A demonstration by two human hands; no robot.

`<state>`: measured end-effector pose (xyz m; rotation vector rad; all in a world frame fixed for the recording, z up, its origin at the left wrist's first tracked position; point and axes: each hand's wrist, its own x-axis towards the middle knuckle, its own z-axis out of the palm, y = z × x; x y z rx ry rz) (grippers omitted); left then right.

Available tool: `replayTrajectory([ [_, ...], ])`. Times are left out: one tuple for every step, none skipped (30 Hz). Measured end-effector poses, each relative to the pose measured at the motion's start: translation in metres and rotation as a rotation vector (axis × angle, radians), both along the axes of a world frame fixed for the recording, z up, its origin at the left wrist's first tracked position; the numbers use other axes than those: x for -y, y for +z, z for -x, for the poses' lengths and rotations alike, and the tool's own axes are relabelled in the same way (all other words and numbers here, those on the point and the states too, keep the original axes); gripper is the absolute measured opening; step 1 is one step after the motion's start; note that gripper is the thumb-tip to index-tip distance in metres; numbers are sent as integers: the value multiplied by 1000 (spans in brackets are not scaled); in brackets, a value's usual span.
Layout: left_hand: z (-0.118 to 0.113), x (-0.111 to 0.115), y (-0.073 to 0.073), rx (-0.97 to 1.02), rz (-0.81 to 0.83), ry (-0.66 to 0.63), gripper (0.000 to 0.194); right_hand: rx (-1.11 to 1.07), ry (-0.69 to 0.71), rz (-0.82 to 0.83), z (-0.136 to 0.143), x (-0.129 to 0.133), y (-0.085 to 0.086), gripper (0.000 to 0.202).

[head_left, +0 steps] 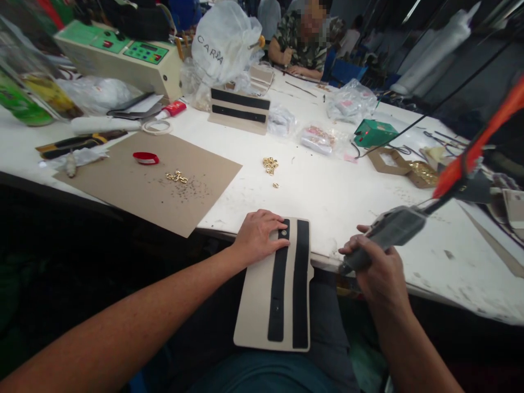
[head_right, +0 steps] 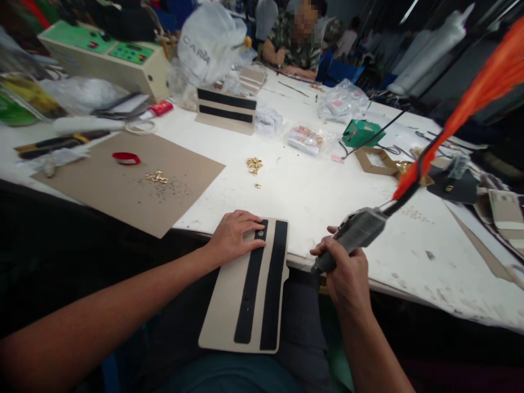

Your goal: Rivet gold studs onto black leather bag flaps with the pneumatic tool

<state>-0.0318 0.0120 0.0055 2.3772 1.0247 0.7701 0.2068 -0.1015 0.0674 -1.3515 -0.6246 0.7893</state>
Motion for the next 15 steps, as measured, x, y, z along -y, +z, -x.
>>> replayTrajectory([
  [0,0,0,-2,3,3,34,-31,19,-81,13,-8,8,40],
  [0,0,0,-5,7,7,34,-47,45,-148,25,-17,15,37],
  [0,0,1,-7,11,11,34,-50,70,-201,37,-27,21,36],
  [0,0,2,-7,15,12,34,-42,88,-242,48,-38,24,36],
  [0,0,2,-6,20,11,35,-23,102,-271,58,-48,26,36],
  [0,0,3,-5,26,7,35,1,114,-289,66,-57,25,36],
  [0,0,3,-2,33,3,35,29,123,-298,73,-65,22,35],
  [0,0,3,0,39,1,35,57,132,-300,78,-72,18,34],
  [0,0,3,2,47,-1,35,84,144,-294,83,-77,13,32],
  [1,0,3,3,53,-2,35,109,154,-287,86,-81,8,32],
  [1,0,3,4,59,-4,35,132,161,-281,88,-83,3,30],
  [1,0,3,5,62,-5,34,150,166,-277,90,-85,-2,29],
  [1,0,2,7,63,-6,34,166,172,-273,91,-86,-5,29],
  [2,0,2,8,64,-7,33,180,177,-268,92,-86,-7,28],
  [2,0,2,9,64,-9,33,193,179,-263,93,-86,-9,27],
])
